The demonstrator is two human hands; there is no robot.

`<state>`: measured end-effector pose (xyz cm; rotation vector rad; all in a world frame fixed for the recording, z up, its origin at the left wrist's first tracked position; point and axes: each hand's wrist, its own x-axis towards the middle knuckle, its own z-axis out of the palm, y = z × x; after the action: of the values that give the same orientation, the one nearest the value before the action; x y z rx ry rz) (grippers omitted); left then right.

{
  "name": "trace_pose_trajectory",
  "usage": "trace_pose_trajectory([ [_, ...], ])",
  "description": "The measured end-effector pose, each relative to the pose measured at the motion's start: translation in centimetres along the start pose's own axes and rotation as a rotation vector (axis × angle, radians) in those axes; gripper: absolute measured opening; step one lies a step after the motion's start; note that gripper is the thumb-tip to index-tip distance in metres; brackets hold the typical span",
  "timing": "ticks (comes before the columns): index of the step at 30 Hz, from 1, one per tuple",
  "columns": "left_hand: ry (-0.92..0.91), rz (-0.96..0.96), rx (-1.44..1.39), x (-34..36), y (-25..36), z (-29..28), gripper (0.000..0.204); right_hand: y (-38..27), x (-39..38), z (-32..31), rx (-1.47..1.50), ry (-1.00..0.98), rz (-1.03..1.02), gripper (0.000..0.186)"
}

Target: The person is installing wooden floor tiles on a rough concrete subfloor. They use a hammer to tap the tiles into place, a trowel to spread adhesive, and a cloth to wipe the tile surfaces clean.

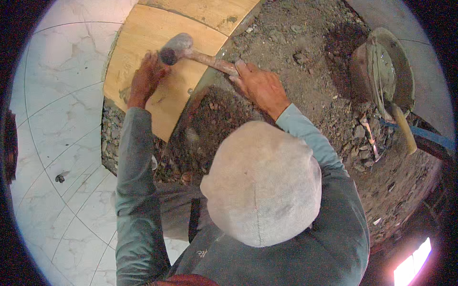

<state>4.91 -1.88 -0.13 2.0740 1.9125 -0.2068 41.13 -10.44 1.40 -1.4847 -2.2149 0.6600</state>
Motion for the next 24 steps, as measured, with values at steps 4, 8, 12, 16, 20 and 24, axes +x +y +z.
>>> trace_pose_trajectory([
  [4,-0.014,-0.076,-0.008,3.1,-3.7,-1.5,0.105,0.0,1.2,-2.8,0.247,-0.052,0.127,0.044],
  [8,0.008,-0.043,0.038,4.9,-5.3,-2.2,0.11,0.9,4.7,-10.2,0.195,-0.186,0.235,0.052],
  [12,0.021,-0.041,-0.017,5.2,-5.4,-2.1,0.114,0.9,9.7,-15.1,-0.062,-0.14,0.155,0.05],
  [16,0.057,-0.023,0.004,5.4,-5.6,-1.7,0.113,-0.3,12.8,-18.0,-0.467,-0.446,0.204,0.05],
  [20,0.043,-0.022,-0.027,5.4,-6.0,-1.4,0.111,-2.3,15.7,-19.8,-0.752,-0.634,0.059,0.048],
  [24,0.057,-0.008,-0.003,5.4,-6.1,-0.9,0.11,-1.3,16.7,-21.2,-0.665,-0.592,0.052,0.046],
])
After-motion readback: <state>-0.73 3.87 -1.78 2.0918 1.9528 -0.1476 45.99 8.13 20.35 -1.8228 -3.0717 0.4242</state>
